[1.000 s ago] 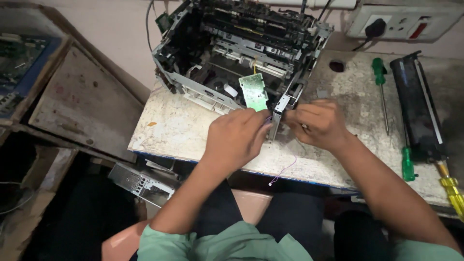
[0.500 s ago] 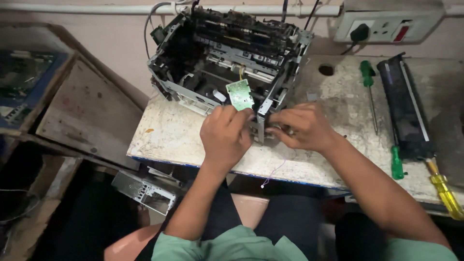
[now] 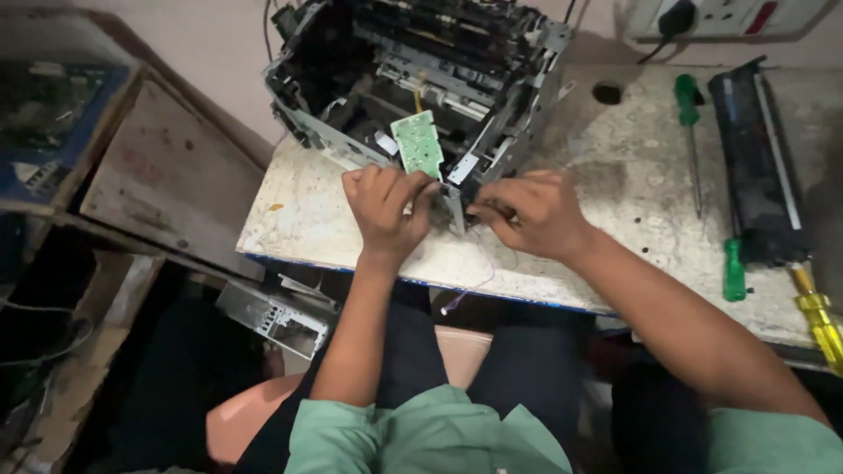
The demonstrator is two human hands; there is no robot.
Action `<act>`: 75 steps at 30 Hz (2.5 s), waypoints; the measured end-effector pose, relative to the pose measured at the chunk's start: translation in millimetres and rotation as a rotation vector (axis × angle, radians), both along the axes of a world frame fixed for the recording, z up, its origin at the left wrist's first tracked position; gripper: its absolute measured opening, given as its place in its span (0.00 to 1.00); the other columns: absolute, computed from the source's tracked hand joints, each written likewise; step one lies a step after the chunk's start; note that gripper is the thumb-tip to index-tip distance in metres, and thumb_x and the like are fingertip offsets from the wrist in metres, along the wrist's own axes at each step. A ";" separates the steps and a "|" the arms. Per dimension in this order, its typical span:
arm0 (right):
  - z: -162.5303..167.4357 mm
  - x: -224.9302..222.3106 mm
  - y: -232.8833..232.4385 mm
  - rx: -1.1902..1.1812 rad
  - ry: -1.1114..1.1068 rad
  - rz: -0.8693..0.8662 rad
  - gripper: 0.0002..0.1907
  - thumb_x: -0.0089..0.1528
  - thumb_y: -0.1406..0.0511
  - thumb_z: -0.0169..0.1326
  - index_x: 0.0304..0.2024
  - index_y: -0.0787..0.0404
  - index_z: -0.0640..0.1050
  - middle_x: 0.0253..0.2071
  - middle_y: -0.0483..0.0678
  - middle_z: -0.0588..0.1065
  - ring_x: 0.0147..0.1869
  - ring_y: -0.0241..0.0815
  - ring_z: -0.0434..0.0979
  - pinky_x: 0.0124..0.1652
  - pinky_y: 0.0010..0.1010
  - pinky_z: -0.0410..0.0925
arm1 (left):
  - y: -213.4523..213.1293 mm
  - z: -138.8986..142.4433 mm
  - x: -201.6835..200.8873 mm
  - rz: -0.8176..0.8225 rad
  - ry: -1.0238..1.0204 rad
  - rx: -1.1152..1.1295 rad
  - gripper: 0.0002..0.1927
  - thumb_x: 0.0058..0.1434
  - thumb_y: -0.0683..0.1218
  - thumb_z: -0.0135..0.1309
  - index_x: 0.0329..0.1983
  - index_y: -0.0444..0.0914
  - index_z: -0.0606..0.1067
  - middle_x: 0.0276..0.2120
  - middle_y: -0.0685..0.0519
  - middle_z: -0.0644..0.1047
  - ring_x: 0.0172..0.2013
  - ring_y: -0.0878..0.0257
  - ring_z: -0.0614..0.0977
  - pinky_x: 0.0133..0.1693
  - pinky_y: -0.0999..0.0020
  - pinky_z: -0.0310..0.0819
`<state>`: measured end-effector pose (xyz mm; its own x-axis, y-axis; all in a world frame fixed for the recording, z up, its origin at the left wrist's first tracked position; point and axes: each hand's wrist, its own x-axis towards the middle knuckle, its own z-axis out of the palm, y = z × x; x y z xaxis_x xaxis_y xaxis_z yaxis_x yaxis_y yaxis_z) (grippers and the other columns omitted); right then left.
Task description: The person manipulates a small green circuit board and wires inside a disassembled printer. They repeatedly connect and disconnect wires from the board, reposition the board, and adjust components within the printer chassis.
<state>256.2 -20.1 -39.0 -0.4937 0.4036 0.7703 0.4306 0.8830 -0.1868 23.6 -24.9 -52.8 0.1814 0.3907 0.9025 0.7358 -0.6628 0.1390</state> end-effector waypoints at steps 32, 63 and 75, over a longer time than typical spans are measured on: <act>10.6 30.4 5.3 -0.746 -0.132 0.032 0.13 0.59 0.64 0.60 0.45 0.61 0.83 0.31 0.50 0.81 0.31 0.43 0.80 0.34 0.36 0.73 | -10.5 -23.2 8.9 -0.003 -0.098 0.043 0.08 0.66 0.45 0.56 0.33 0.40 0.70 0.30 0.53 0.72 0.35 0.52 0.70 0.43 0.56 0.58; 29.6 33.8 -13.6 0.453 -0.413 -0.090 0.06 0.62 0.67 0.59 0.42 0.56 0.81 0.39 0.40 0.76 0.38 0.36 0.77 0.38 0.27 0.68 | -20.5 -27.9 13.2 0.041 -0.125 0.006 0.09 0.67 0.49 0.58 0.36 0.40 0.74 0.34 0.53 0.76 0.41 0.53 0.73 0.50 0.57 0.60; 31.4 30.8 -12.9 0.444 -0.449 -0.127 0.05 0.62 0.65 0.58 0.41 0.54 0.80 0.35 0.39 0.74 0.35 0.34 0.76 0.35 0.27 0.66 | -18.4 -34.9 24.0 -0.060 -0.111 0.000 0.47 0.56 0.57 0.64 0.73 0.47 0.52 0.64 0.48 0.60 0.67 0.51 0.59 0.67 0.53 0.56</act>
